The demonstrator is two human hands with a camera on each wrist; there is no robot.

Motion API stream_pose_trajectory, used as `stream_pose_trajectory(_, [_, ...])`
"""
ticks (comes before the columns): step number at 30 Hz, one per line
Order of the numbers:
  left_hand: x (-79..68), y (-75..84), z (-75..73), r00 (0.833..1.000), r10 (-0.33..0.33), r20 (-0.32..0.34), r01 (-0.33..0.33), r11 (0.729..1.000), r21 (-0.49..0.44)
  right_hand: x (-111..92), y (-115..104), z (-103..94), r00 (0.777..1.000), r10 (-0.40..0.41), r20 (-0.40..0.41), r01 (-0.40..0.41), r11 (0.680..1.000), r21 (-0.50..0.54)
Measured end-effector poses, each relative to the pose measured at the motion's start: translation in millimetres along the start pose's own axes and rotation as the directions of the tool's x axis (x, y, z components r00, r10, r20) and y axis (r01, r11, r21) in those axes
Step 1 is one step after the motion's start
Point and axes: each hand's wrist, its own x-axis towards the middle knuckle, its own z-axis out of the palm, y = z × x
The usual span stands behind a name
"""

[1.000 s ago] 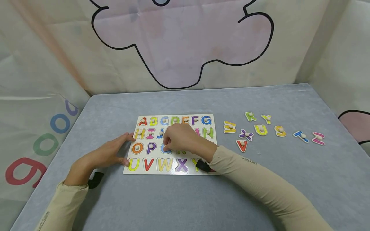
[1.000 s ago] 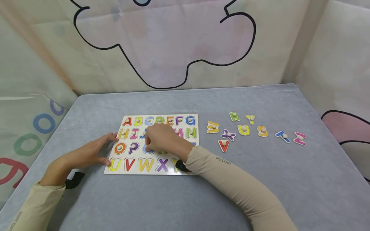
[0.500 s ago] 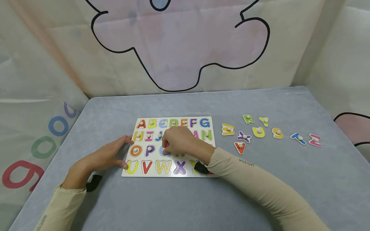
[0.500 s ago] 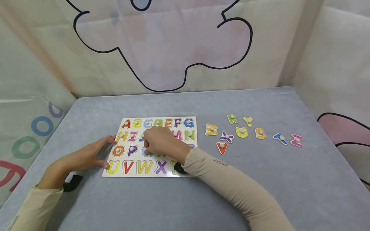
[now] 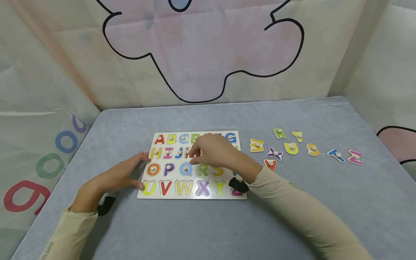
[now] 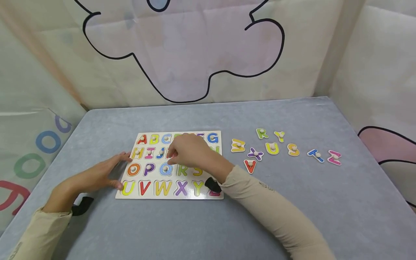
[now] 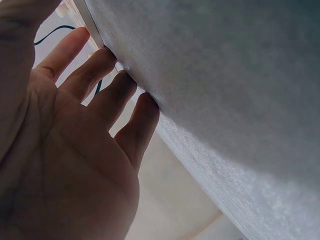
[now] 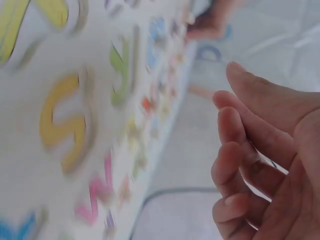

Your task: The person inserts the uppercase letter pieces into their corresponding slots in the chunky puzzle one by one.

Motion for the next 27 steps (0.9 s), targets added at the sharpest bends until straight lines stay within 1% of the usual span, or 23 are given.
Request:
stream_pose_trajectory(6, [0.3, 0.8, -0.2, 1.0, -0.007, -0.008, 0.007, 1.0, 0.009, -30, 26, -26.4, 0.996, 0.019, -0.085, -0.016, 0.999, 0.03])
stream_pose_trajectory(11, [-0.3, 1.7, 0.8, 1.0, -0.018, -0.011, 0.018, 1.0, 0.006, -55, 51, -43.5, 0.987, 0.031, -0.157, -0.018, 0.996, 0.085])
stream_pose_trajectory(16, [-1.0, 0.8, 2.3, 1.0, -0.007, 0.0, 0.007, 1.0, 0.001, -76, 75, -57.8, 0.979, 0.077, -0.189, -0.056, 0.991, 0.118])
stream_pose_trajectory(18, [-0.6, 0.2, 2.1, 1.0, -0.003, 0.003, 0.003, 1.0, -0.004, -85, 85, -64.1, 0.971, 0.114, -0.211, -0.086, 0.987, 0.134])
stream_pose_trajectory(22, [0.6, -0.7, 0.7, 1.0, -0.008, 0.006, 0.008, 1.0, -0.005, -99, 105, -78.5, 0.952, 0.151, -0.268, -0.119, 0.984, 0.13])
stream_pose_trajectory(24, [0.8, -1.3, 0.2, 1.0, -0.013, 0.007, 0.013, 1.0, -0.005, -104, 114, -85.8, 0.943, 0.16, -0.294, -0.129, 0.984, 0.12])
stream_pose_trajectory(27, [-0.3, -2.6, 0.6, 1.0, -0.023, 0.004, 0.023, 1.0, -0.014, -112, 127, -96.4, 0.936, 0.166, -0.311, -0.141, 0.985, 0.102])
